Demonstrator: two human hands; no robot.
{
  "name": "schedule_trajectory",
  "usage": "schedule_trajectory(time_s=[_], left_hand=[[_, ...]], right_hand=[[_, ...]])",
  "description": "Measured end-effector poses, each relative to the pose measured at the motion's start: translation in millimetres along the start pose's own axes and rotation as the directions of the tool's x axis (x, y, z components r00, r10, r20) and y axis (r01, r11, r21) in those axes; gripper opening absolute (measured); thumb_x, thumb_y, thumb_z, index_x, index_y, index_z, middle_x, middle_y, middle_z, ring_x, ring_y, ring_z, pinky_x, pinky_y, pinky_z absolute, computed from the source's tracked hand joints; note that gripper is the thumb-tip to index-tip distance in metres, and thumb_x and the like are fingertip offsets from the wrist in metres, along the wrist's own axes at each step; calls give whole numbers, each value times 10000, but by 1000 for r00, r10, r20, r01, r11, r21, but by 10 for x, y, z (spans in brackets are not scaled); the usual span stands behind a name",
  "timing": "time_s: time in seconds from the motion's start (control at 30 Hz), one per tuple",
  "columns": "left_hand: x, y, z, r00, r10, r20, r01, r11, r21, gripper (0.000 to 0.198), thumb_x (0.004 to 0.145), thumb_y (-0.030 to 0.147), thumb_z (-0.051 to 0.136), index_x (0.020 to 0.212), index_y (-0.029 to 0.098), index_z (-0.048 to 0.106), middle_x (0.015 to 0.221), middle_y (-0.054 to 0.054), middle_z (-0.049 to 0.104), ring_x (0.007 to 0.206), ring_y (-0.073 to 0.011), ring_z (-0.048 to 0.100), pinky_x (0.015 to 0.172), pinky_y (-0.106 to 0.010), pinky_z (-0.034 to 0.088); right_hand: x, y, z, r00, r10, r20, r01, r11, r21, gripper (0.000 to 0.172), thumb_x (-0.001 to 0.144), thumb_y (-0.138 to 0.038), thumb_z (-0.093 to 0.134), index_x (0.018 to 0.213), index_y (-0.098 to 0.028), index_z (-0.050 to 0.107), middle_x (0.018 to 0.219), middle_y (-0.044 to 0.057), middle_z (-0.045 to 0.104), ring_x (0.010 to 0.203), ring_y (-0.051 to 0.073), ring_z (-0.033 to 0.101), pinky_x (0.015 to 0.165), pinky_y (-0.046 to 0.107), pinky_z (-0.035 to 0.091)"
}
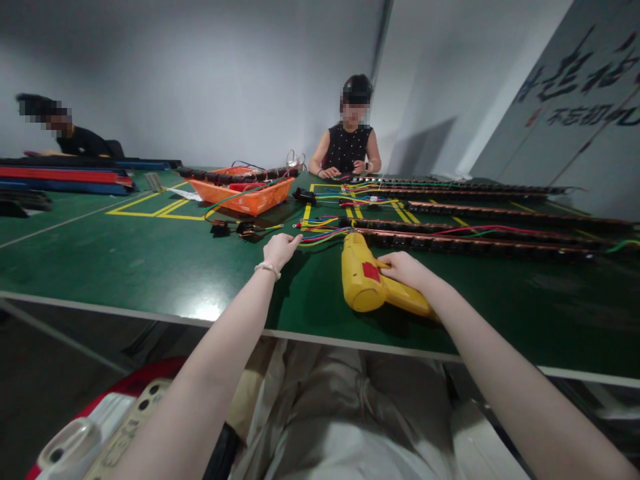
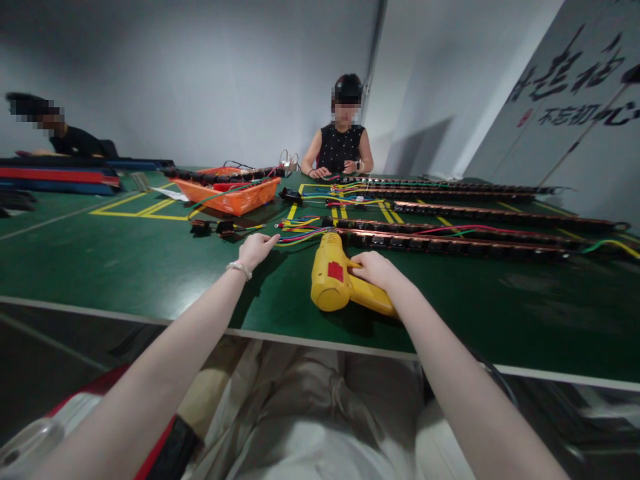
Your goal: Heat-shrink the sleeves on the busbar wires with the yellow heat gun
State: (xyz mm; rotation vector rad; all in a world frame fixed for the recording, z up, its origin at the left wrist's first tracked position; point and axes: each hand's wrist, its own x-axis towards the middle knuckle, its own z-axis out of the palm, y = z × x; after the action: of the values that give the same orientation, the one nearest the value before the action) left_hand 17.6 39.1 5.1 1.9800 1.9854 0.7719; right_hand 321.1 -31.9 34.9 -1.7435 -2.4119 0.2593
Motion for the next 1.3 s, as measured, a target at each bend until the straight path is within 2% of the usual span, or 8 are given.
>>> schedule_trajectory(time_s=[0.17, 0.3, 0.57, 0.77, 1.13, 1.3], left_hand=[[-30, 23, -28, 1000, 25, -10, -25, 1000, -18, 536, 790, 667, 408, 650, 212, 655, 674, -45, 626, 698, -177, 557, 592, -254, 304], [-24, 19, -24, 999, 30, -28, -31, 999, -40, 529, 789, 660, 420, 613, 204, 622, 651, -39, 595, 687, -171, 535, 583, -253, 289], [13, -28, 17, 992, 89, -86, -97, 991, -94, 539, 835, 610, 376, 536, 186, 521, 565, -13, 502, 604, -138, 450, 544, -262, 230], [39, -54, 40, 991, 115, -66, -120, 990, -76, 541, 844, 598, 353, 574, 179, 565, 566, -8, 492, 589, -130, 417, 539, -263, 215], [58, -105, 28, 987, 145, -67, -150, 984, -92, 569, 817, 635, 378, 557, 169, 575, 531, 7, 468, 552, -112, 383, 530, -257, 222], [40, -101, 28, 985, 154, -72, -160, 984, -83, 571, 817, 635, 383, 529, 172, 550, 508, 4, 479, 537, -112, 402, 529, -256, 235]], right_hand=[[23, 33, 8, 1000, 18, 26, -18, 1000, -3, 178, 785, -254, 500, 746, -188, 661, 819, 51, 712, 779, 206, 622, 672, 246, 406], [29, -50, 28, 999, 15, 51, -14, 1000, -21, 173, 784, -235, 493, 787, -200, 663, 856, 43, 711, 797, 199, 624, 676, 245, 402], [7, -623, 106, 991, -89, 100, 96, 993, -73, 128, 781, -277, 518, 736, -215, 621, 795, 40, 678, 738, 179, 598, 572, 237, 325], [22, -955, 154, 981, -172, 87, 180, 979, -99, 130, 785, -288, 536, 788, -225, 649, 828, 62, 677, 779, 199, 610, 567, 249, 304], [33, -981, 177, 979, -187, 83, 189, 982, -11, 171, 790, -352, 553, 785, -227, 669, 802, 51, 678, 752, 182, 605, 550, 236, 300], [66, -890, 183, 966, -239, 98, 236, 971, 35, 175, 776, -356, 548, 742, -218, 650, 769, 33, 662, 697, 162, 574, 548, 235, 296]])
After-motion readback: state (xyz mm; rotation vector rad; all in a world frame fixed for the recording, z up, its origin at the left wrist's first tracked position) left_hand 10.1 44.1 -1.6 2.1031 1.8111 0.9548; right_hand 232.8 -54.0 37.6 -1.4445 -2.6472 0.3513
